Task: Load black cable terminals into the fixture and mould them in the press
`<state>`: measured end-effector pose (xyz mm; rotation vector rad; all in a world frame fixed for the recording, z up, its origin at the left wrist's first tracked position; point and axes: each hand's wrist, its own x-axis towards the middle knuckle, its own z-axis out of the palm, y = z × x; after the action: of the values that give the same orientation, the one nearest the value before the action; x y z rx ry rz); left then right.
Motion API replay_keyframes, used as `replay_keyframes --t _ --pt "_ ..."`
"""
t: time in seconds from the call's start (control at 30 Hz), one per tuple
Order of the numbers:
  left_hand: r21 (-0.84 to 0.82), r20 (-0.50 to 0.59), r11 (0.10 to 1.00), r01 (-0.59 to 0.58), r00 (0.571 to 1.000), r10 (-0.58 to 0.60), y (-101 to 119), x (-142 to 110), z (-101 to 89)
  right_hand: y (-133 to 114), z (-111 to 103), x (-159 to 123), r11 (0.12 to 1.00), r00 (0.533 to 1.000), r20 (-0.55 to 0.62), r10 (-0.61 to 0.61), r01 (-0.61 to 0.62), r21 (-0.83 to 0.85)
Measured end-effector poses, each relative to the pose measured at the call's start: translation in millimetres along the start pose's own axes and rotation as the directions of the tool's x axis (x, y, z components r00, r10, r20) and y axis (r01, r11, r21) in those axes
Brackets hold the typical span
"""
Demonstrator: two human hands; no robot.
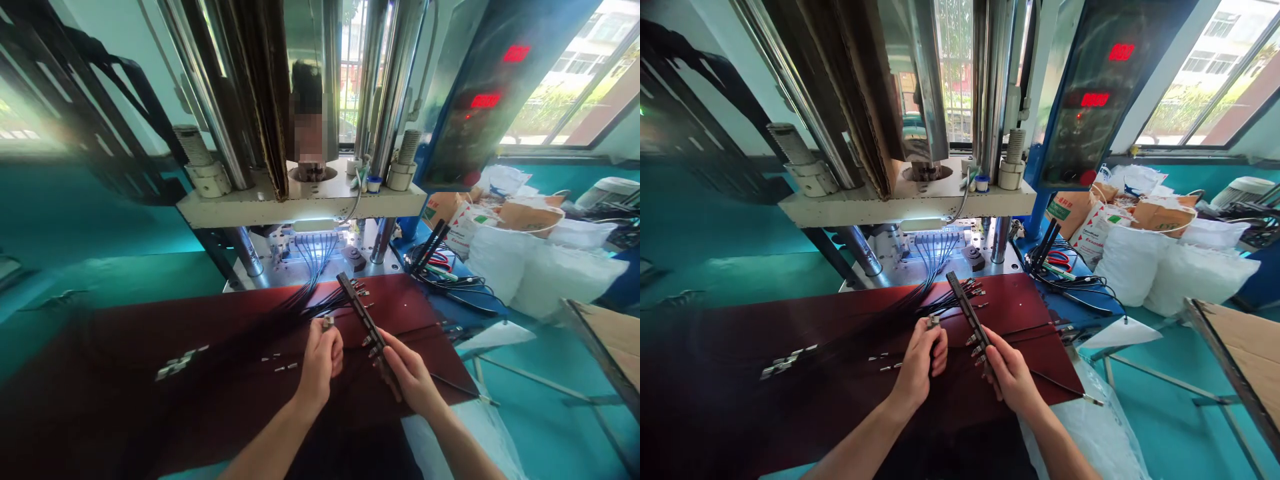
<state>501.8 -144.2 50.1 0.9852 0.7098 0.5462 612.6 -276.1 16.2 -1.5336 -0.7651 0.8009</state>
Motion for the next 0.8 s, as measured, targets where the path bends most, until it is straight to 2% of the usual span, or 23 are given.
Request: replay_keyframes --t 0.1,0.2,0.5,0.8 --pt "0.167 0.079 0.986 0.02 0.996 -0.034 -1.4 3.3 5.8 -0.3 -1.1 0.5 1.0 0.999 0.032 0.002 -0.002 -0.013" --pt "0.274 0.14 0.962 -0.02 0.99 -0.019 -0.5 7.5 8.4 -2.3 -2.0 1.0 1.0 0.998 0.055 0.015 -0.014 -0.022" --pt "0.243 0.105 0.97 0.013 0.994 -0.039 3.0 8.5 6.6 -4.2 -1.3 -1.2 0.999 0.998 0.061 -0.009 0.012 -0.047" --pt "0.193 0.136 0.98 0.058 0.987 -0.085 8.3 5.1 10.4 -4.7 -1.8 0.0 0.999 0.997 0.069 0.02 -0.017 -0.039"
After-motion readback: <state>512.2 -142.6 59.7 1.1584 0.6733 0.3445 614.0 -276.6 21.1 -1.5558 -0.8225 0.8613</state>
